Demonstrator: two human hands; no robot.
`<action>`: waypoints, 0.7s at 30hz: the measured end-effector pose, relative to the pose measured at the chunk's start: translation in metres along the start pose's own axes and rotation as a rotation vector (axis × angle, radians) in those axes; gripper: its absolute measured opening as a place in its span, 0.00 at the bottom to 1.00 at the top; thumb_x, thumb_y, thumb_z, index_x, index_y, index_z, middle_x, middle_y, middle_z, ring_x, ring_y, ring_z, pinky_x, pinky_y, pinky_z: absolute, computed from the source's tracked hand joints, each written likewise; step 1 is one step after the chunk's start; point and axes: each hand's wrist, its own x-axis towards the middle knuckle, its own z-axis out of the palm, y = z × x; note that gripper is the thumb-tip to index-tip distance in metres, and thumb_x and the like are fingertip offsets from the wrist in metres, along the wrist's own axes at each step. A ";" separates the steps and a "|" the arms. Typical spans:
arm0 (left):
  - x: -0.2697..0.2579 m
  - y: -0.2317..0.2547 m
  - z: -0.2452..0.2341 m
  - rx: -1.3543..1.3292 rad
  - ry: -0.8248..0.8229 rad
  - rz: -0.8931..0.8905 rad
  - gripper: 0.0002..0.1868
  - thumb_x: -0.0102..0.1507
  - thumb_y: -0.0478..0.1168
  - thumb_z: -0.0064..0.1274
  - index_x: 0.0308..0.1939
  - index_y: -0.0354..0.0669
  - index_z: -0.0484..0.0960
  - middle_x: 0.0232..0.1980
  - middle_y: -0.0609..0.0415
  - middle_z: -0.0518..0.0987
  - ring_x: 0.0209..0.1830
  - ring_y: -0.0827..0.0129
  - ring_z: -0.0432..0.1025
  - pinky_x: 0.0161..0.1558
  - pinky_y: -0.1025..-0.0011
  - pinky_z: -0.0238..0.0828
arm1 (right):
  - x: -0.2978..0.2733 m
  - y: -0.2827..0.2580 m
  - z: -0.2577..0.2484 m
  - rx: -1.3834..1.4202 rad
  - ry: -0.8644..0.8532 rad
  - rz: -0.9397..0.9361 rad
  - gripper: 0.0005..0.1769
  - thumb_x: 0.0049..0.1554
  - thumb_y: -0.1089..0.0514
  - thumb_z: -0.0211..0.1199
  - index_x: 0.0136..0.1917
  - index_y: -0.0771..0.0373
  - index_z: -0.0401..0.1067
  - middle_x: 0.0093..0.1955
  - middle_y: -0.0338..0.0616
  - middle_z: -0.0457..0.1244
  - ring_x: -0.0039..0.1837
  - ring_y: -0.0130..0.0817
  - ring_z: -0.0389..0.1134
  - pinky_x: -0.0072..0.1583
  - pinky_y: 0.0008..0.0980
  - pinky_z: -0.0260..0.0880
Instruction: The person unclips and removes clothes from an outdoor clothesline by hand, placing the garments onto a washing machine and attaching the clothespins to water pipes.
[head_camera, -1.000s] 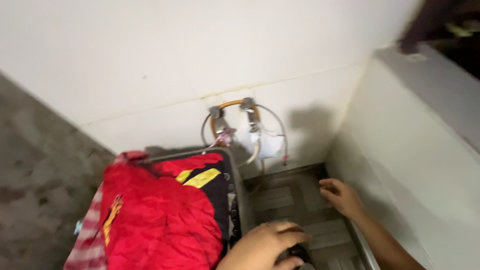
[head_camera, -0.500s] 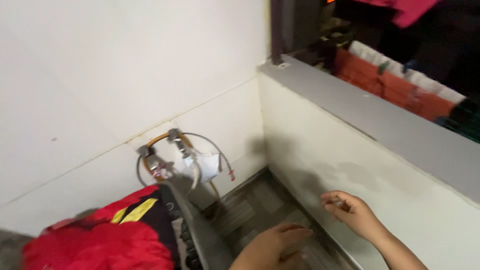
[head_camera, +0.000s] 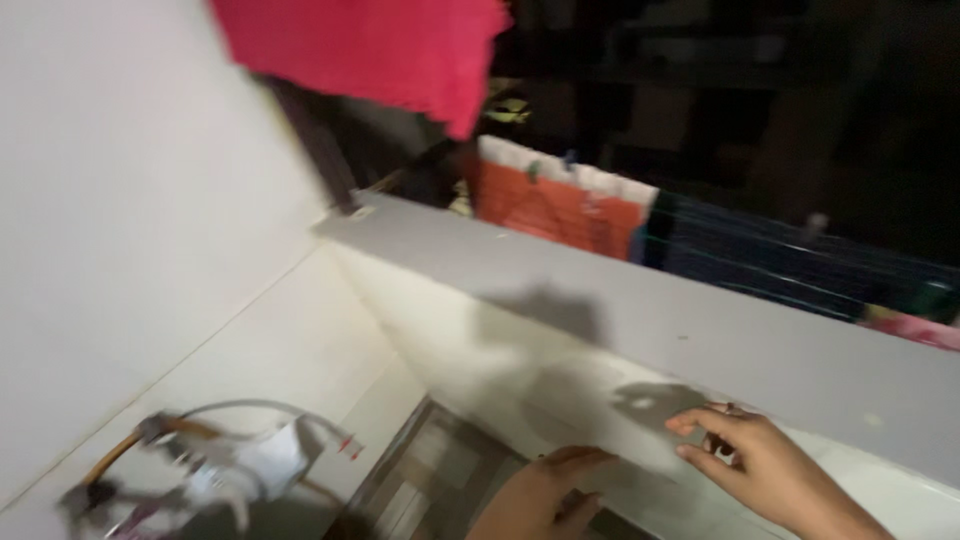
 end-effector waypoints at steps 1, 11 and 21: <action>0.015 0.008 0.005 0.003 -0.028 0.017 0.26 0.64 0.40 0.50 0.67 0.49 0.74 0.70 0.49 0.73 0.64 0.53 0.73 0.62 0.63 0.72 | -0.004 0.016 -0.012 -0.071 0.001 0.087 0.20 0.56 0.44 0.69 0.62 0.43 0.78 0.52 0.33 0.74 0.45 0.28 0.72 0.54 0.30 0.77; 0.158 0.051 0.072 0.133 -0.177 0.370 0.22 0.66 0.41 0.54 0.65 0.46 0.77 0.67 0.46 0.76 0.67 0.52 0.70 0.67 0.60 0.65 | -0.065 0.118 -0.135 -0.364 -0.126 0.552 0.20 0.63 0.41 0.60 0.68 0.41 0.73 0.44 0.45 0.76 0.42 0.31 0.76 0.49 0.28 0.76; 0.253 0.088 0.121 0.233 -0.173 0.513 0.20 0.68 0.43 0.55 0.65 0.50 0.79 0.69 0.46 0.76 0.70 0.50 0.68 0.66 0.57 0.63 | -0.107 0.246 -0.193 -0.227 0.237 0.553 0.19 0.54 0.43 0.66 0.59 0.43 0.78 0.47 0.35 0.75 0.41 0.31 0.78 0.50 0.30 0.78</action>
